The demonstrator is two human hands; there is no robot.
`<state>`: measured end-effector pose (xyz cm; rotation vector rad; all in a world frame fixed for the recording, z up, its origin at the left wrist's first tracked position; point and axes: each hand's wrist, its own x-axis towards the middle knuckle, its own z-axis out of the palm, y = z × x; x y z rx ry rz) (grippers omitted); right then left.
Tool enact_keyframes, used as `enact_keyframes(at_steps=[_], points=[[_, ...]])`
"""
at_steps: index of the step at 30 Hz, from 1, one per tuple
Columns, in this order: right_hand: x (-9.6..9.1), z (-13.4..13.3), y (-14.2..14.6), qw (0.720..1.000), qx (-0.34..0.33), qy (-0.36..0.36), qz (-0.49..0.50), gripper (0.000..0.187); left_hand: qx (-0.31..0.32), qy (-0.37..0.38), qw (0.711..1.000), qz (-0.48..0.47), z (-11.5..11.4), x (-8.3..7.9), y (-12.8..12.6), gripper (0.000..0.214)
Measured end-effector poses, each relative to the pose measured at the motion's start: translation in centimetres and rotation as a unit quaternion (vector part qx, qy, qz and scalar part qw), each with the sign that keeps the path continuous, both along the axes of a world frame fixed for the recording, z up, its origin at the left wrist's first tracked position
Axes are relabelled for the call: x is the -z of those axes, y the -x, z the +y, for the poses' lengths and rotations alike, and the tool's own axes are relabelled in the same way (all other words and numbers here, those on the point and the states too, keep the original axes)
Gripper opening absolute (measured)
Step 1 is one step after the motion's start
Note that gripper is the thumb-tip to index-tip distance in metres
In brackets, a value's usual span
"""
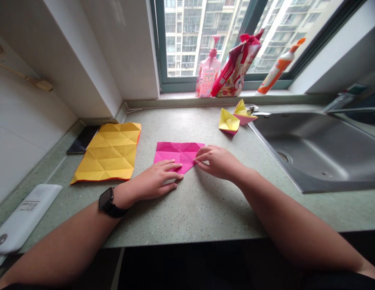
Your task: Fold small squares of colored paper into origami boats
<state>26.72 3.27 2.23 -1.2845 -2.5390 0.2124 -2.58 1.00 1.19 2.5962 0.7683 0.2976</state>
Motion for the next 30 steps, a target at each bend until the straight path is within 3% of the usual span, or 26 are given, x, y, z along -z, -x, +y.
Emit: enact_keyframes(at_steps=[2,9,17,30], points=[[0.2,-0.1,0.3,1.0,-0.008,0.025,-0.014,0.021,0.0,0.0,1.0,0.0,0.0,0.0,0.0,0.032],[-0.4,0.1,-0.3,0.993,0.081,0.054,-0.068,0.025,-0.003,0.004,1.0,0.0,0.0,0.0,0.1,0.03],[-0.1,-0.3,0.2,0.997,-0.066,0.021,-0.038,0.018,0.001,-0.003,1.0,-0.001,0.1,0.1,0.1,0.032],[0.6,-1.6,1.7,0.987,-0.144,0.063,0.015,0.017,0.007,-0.016,1.0,0.007,0.1,0.0,0.1,0.025]])
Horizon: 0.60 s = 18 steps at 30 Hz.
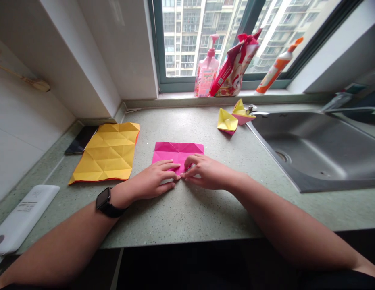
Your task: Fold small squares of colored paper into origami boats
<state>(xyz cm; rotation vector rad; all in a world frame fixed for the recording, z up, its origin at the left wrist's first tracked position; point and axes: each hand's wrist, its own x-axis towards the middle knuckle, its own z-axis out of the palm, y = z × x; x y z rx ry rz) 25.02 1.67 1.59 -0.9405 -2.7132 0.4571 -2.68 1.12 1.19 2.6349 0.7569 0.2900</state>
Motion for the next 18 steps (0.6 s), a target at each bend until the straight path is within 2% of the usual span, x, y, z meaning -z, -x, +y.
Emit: enact_keyframes(at_steps=[5,9,15,18], points=[[-0.2,0.5,-0.3,1.0,0.014,0.01,-0.016,0.018,-0.001,0.014,1.0,-0.011,0.1,0.0,0.0,0.023],[-0.5,1.7,-1.8,0.998,0.042,0.028,-0.032,0.018,-0.002,0.025,1.0,-0.011,0.0,0.0,0.0,0.021],[-1.1,4.2,-5.3,0.985,0.145,0.072,-0.06,0.021,-0.008,0.028,0.999,-0.012,0.0,-0.1,0.1,0.021],[-1.2,4.8,-6.1,0.976,0.187,0.076,-0.077,0.026,-0.004,0.016,1.0,-0.017,0.1,-0.2,0.2,0.021]])
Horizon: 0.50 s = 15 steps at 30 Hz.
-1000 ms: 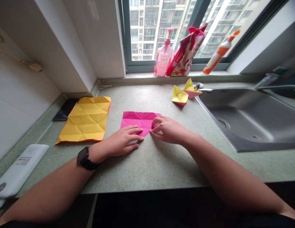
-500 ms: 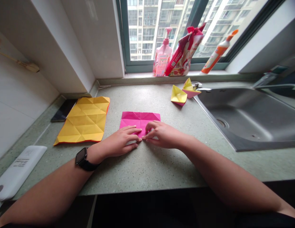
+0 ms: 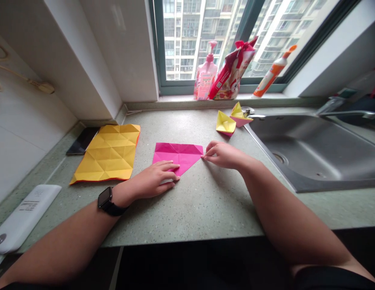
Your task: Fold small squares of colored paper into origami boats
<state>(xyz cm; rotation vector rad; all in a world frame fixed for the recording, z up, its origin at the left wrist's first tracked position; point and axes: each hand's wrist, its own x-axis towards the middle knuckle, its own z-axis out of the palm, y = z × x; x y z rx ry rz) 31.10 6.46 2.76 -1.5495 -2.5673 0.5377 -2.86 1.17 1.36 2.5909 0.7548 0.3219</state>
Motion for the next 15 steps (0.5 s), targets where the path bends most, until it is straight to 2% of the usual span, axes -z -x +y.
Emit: enact_keyframes(at_steps=[4,7,10,12,15], points=[[0.5,-0.3,0.6,0.998,0.03,-0.047,-0.013,0.027,0.003,-0.02,1.0,-0.002,0.0,-0.1,0.0,0.023],[1.1,-0.9,1.8,0.99,0.041,-0.131,-0.012,0.027,0.001,-0.032,0.999,0.0,0.0,-0.1,0.0,0.024],[1.4,-1.8,3.2,0.979,0.019,-0.203,0.024,0.027,0.003,-0.04,0.999,-0.009,0.1,0.1,0.1,0.026],[1.6,-2.4,4.1,0.977,-0.018,-0.202,0.058,0.023,0.004,-0.044,0.999,-0.015,0.1,0.4,0.1,0.026],[2.1,-3.0,5.1,0.981,-0.093,-0.143,0.087,0.021,0.004,-0.054,0.998,-0.013,0.2,0.7,0.2,0.027]])
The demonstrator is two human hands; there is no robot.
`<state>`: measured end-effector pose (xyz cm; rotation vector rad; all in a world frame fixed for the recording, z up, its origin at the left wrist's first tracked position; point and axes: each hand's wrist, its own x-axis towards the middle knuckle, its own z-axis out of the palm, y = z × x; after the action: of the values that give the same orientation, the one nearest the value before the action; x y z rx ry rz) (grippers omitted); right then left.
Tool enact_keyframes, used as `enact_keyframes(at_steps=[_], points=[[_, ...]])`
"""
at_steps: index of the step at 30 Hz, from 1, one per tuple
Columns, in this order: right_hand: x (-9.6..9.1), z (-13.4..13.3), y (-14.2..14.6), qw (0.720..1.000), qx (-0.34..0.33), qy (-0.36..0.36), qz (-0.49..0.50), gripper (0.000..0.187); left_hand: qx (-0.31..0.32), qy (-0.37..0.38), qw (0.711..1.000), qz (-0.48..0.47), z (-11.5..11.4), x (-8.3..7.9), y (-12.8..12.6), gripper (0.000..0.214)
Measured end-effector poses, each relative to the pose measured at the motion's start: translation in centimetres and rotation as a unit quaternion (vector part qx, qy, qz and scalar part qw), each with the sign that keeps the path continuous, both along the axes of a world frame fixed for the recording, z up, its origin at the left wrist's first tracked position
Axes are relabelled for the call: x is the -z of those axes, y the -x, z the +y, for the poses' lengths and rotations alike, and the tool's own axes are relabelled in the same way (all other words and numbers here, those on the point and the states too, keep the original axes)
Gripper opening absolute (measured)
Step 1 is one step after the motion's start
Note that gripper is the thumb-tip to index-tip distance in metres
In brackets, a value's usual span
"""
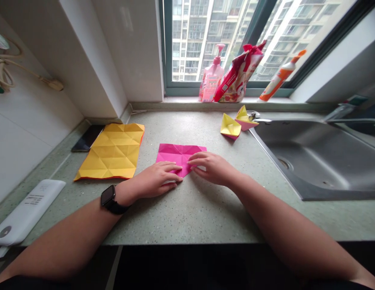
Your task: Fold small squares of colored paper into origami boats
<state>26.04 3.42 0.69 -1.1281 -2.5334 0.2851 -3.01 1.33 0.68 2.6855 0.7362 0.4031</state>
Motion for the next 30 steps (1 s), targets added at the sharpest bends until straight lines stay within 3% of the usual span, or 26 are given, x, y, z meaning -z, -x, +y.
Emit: enact_keyframes(at_steps=[5,15,18,22,25,30], points=[[0.6,0.1,0.5,0.999,-0.023,0.041,0.006,0.018,-0.002,-0.011,1.0,0.009,0.1,-0.4,0.2,0.022],[0.8,0.5,0.2,0.998,-0.038,0.05,0.028,0.018,-0.052,-0.032,0.998,0.011,1.5,-1.7,2.0,0.016],[0.8,0.6,0.2,0.997,-0.04,0.054,0.032,0.018,-0.041,-0.029,0.999,-0.004,1.3,-1.6,1.8,0.022],[0.8,0.7,0.1,0.997,-0.039,0.056,0.032,0.018,-0.043,-0.047,0.998,0.0,1.2,-1.5,1.9,0.047],[0.8,0.7,0.1,0.997,-0.04,0.052,0.028,0.018,-0.081,-0.061,0.995,0.007,1.5,-1.7,2.3,0.05],[0.9,0.7,0.1,0.998,-0.04,0.045,0.024,0.017,-0.171,-0.069,0.983,0.011,2.1,-1.7,2.9,0.028]])
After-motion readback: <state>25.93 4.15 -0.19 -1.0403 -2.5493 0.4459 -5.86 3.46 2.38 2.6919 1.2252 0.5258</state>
